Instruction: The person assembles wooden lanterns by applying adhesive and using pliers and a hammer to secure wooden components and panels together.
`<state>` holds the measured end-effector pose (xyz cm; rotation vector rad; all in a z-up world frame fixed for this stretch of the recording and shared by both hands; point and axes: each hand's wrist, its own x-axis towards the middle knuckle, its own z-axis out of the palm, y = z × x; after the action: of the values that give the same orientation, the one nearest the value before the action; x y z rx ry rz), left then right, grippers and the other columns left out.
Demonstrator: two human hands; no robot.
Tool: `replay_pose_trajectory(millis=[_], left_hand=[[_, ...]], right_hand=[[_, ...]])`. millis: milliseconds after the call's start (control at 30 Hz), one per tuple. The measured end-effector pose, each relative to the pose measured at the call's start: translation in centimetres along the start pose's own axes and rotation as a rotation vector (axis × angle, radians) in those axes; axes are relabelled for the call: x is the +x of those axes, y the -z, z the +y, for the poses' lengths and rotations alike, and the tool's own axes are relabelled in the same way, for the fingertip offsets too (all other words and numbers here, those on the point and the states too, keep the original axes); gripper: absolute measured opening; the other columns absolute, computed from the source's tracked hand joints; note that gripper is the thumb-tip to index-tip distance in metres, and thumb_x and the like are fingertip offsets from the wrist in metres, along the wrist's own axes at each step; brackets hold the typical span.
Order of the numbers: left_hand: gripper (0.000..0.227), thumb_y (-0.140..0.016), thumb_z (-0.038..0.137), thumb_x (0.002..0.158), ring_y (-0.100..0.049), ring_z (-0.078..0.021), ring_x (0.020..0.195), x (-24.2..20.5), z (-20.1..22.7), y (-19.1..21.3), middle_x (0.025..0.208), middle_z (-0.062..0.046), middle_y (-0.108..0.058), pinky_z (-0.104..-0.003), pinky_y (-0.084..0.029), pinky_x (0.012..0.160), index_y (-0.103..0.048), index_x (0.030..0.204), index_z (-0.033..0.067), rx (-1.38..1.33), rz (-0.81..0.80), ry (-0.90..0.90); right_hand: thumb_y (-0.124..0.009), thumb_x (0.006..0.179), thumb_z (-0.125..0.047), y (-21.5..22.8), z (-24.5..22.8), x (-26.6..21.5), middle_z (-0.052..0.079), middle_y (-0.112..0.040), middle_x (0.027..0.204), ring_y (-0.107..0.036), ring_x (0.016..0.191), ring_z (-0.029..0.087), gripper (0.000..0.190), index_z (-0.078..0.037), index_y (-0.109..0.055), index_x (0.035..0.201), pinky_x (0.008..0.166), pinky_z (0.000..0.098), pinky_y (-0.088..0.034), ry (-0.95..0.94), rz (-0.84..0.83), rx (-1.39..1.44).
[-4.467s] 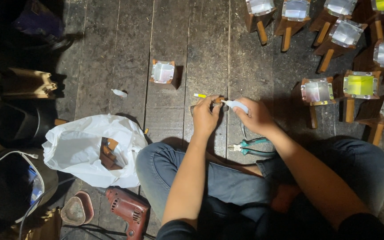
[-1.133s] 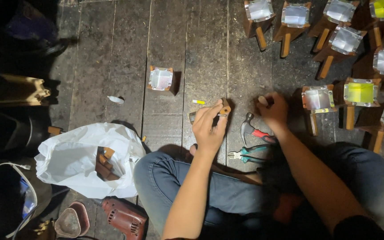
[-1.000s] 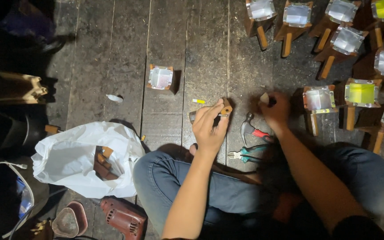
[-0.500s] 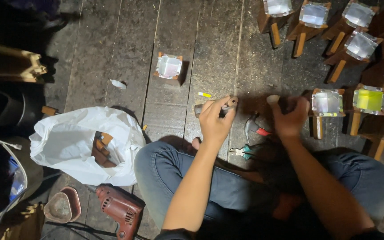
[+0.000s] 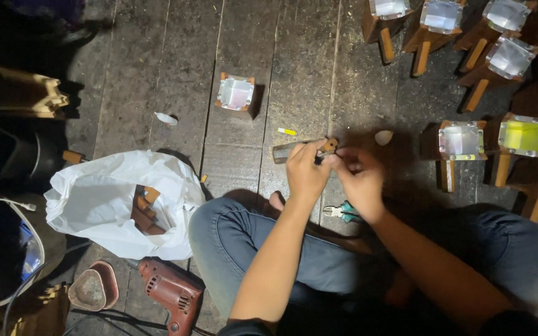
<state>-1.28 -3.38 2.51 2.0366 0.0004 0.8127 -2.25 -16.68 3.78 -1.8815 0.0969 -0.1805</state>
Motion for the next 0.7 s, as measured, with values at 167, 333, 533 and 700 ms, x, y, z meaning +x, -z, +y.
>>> replay_pose_trajectory(millis=[167,333,533,700], left_hand=[[0.03,-0.09,0.012,0.072,-0.071,-0.0278,0.074,-0.2,0.0,-0.3,0.077,-0.007,-0.075,-0.04,-0.058,0.07,-0.078,0.099,0.0094,0.047,-0.028,-0.033],[0.031,-0.092,0.01,0.069,-0.069,-0.0273,0.073,-0.5,0.0,-0.9,0.074,-0.007,-0.073,-0.039,-0.057,0.07,-0.079,0.098,0.0103,0.1,-0.021,-0.073],[0.041,-0.096,0.018,0.059,-0.07,-0.0228,0.074,-0.1,0.2,-0.4,0.071,-0.002,-0.072,-0.037,-0.055,0.08,-0.079,0.097,0.0137,0.133,-0.016,-0.041],[0.028,-0.091,0.013,0.067,-0.07,-0.0252,0.071,-0.5,-1.3,-0.9,0.065,-0.002,-0.068,-0.037,-0.055,0.072,-0.077,0.091,0.0122,0.133,0.042,0.09]], right_hand=[[-0.094,0.084,-0.015,-0.5,-0.1,0.9,0.009,-0.063,0.062,-0.061,0.057,0.017,0.017,-0.005,-0.082,0.09,0.052,0.0292,-0.049,0.117,0.056,-0.069],[-0.09,0.083,-0.012,-0.8,-0.7,1.2,0.007,-0.062,0.058,-0.059,0.058,0.015,0.012,-0.007,-0.08,0.08,0.053,0.0303,-0.049,0.095,0.067,-0.078],[-0.086,0.083,-0.009,0.3,-0.7,1.0,0.005,-0.061,0.061,-0.056,0.059,0.014,0.012,-0.005,-0.075,0.08,0.053,0.0303,-0.047,0.046,0.073,-0.013],[-0.089,0.09,-0.013,2.0,-0.4,3.0,0.016,-0.073,0.083,-0.073,0.08,0.03,0.015,-0.005,-0.08,0.1,0.067,0.0378,-0.056,0.178,0.019,-0.094]])
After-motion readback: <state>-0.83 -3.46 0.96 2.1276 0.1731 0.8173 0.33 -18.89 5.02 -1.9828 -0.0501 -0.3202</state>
